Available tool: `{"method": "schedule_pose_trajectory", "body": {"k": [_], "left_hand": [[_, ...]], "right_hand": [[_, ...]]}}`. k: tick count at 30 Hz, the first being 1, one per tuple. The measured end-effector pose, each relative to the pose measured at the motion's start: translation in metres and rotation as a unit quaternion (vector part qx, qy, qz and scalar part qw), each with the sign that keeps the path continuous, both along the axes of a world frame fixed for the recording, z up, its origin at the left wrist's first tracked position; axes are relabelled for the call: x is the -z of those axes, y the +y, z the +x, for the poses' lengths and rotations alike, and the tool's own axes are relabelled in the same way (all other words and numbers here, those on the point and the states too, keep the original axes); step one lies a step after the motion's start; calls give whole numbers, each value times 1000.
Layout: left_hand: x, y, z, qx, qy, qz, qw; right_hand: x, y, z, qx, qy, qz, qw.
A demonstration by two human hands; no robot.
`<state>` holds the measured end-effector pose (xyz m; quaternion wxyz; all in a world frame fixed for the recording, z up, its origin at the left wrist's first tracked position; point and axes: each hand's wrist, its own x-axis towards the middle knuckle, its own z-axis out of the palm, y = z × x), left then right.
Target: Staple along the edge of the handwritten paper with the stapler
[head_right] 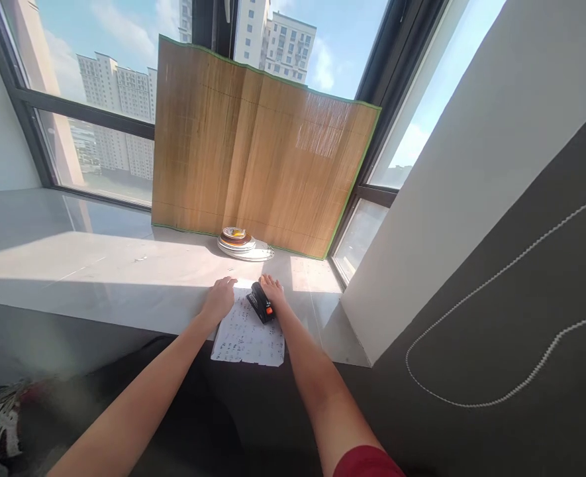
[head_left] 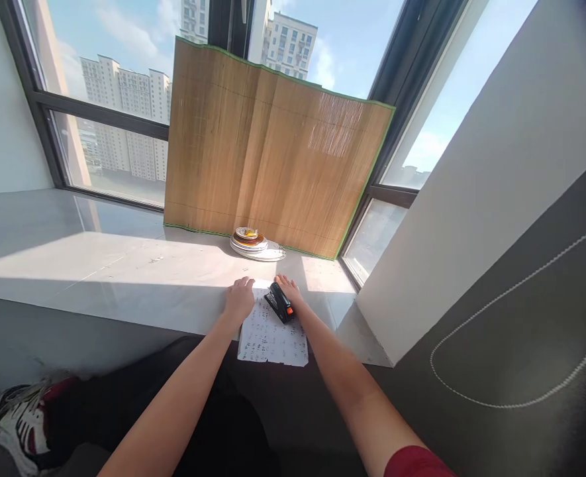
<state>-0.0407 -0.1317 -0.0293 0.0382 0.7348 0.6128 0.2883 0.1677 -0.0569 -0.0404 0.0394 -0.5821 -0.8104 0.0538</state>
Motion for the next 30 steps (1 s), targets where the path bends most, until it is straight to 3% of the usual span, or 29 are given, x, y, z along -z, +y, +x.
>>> {"method": "schedule_pose_trajectory", "body": {"k": [4, 9, 14, 17, 20, 23, 30], "left_hand": [[11, 5, 4, 59, 55, -32, 996], [19, 9, 6, 44, 83, -39, 995], [22, 10, 6, 33, 94, -36, 994], [21, 10, 6, 38, 96, -41, 994], [20, 10, 5, 45, 91, -42, 994], [20, 10, 4, 46, 83, -37, 995], [25, 14, 3, 49, 47, -28, 997]], "right_hand": [[-3, 1, -6, 16, 14, -16, 1000], [-10, -1, -3, 6, 29, -26, 999], [-13, -18, 16, -56, 41, -18, 997], [-10, -32, 30, -83, 72, 2, 994], [-9, -43, 38, -65, 119, 52, 989], [-10, -48, 38, -37, 139, 102, 984], [-14, -53, 33, -28, 129, 138, 981]]}}
